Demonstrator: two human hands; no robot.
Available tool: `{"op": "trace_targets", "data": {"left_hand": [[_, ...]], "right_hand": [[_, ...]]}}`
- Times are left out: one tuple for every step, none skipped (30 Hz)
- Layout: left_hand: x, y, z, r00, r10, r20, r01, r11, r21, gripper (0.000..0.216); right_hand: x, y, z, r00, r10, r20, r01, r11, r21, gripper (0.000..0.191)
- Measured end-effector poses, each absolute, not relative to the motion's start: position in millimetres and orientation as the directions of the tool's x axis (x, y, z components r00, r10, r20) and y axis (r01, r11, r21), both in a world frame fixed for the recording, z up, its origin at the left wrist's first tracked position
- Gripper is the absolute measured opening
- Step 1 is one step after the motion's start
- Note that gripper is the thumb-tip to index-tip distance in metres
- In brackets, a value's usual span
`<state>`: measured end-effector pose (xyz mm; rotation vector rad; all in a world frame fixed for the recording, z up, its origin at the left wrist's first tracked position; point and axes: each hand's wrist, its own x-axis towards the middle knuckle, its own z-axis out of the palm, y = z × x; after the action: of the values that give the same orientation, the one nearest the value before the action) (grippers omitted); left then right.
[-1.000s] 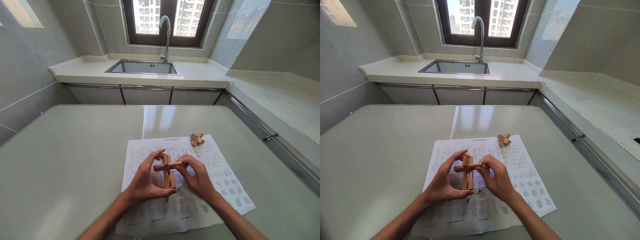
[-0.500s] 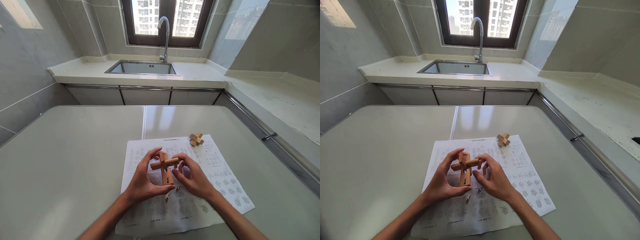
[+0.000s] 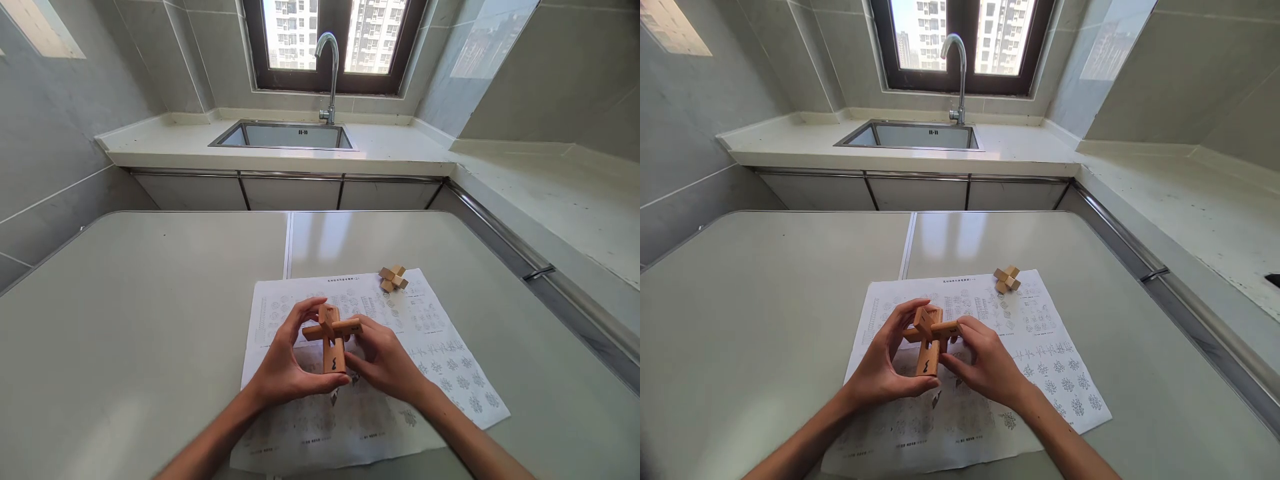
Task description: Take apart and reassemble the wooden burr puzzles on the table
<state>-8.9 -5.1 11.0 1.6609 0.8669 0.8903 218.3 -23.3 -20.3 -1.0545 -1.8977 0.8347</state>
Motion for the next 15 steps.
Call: {"op": "trace_targets", "data": {"left_hand": [[-8.7,-5.0,10.9,0.465,0.874,0.143,0.119,-0.222,0.968,0.099],[-8.6,-4.9,10.9,0.462,0.875,0.144,0.118,-0.222,0.968,0.099],[-8.5,-4.6,11.0,0.459,0.877,0.144,0.118,-0.221,0.968,0.098],[-8.4,-4.2,11.0,0.456,0.878,0.147,0.118,-0.223,0.968,0.097],[-8.4,-3.8,11.1,0.453,0.879,0.150,0.118,-0.225,0.967,0.097],[-8.3,-3.4,11.1,0.452,0.879,0.153,0.116,-0.229,0.967,0.096],[-8.3,-3.0,11.0,0.452,0.878,0.157,0.114,-0.232,0.966,0.096],[-8.2,-2.6,10.7,0.451,0.878,0.162,0.112,-0.235,0.965,0.096],[-8.2,-2.4,10.4,0.450,0.877,0.165,0.112,-0.239,0.965,0.096],[-8.1,-2.3,10.0,0.450,0.877,0.167,0.113,-0.241,0.964,0.096],[-8.1,-2.3,9.5,0.449,0.878,0.168,0.113,-0.242,0.964,0.096],[-8.2,-2.4,9.1,0.447,0.878,0.171,0.112,-0.244,0.963,0.096],[-8.3,-2.6,8.7,0.445,0.879,0.172,0.112,-0.246,0.963,0.096],[-8.4,-2.8,8.5,0.443,0.879,0.174,0.111,-0.246,0.963,0.096],[-8.6,-3.1,8.5,0.442,0.880,0.173,0.110,-0.244,0.963,0.096]], "right_hand": [[218.3,-23.3,-19.7,-0.336,0.883,0.329,0.362,0.444,-0.820,0.012],[218.1,-23.3,-18.9,-0.335,0.879,0.338,0.359,0.451,-0.817,0.010],[217.9,-23.3,-18.2,-0.335,0.876,0.347,0.353,0.458,-0.816,0.008],[217.7,-23.2,-17.5,-0.334,0.873,0.355,0.346,0.464,-0.816,0.007],[217.4,-23.2,-16.9,-0.332,0.871,0.363,0.339,0.469,-0.816,0.006],[217.2,-23.1,-16.6,-0.328,0.869,0.370,0.335,0.473,-0.815,0.006],[217.0,-23.1,-16.4,-0.324,0.868,0.377,0.334,0.477,-0.813,0.006],[216.9,-23.1,-16.4,-0.319,0.867,0.382,0.335,0.480,-0.811,0.007],[216.8,-23.2,-16.5,-0.315,0.867,0.386,0.338,0.483,-0.808,0.008],[216.8,-23.2,-16.7,-0.311,0.867,0.389,0.342,0.484,-0.806,0.009],[216.8,-23.3,-16.8,-0.307,0.868,0.391,0.346,0.484,-0.804,0.009],[216.8,-23.3,-17.0,-0.304,0.868,0.392,0.349,0.484,-0.802,0.010],[216.8,-23.3,-17.1,-0.301,0.869,0.393,0.351,0.484,-0.802,0.010],[216.8,-23.4,-17.2,-0.298,0.870,0.392,0.353,0.482,-0.802,0.010],[216.8,-23.4,-17.2,-0.295,0.872,0.391,0.356,0.480,-0.802,0.011]]}}
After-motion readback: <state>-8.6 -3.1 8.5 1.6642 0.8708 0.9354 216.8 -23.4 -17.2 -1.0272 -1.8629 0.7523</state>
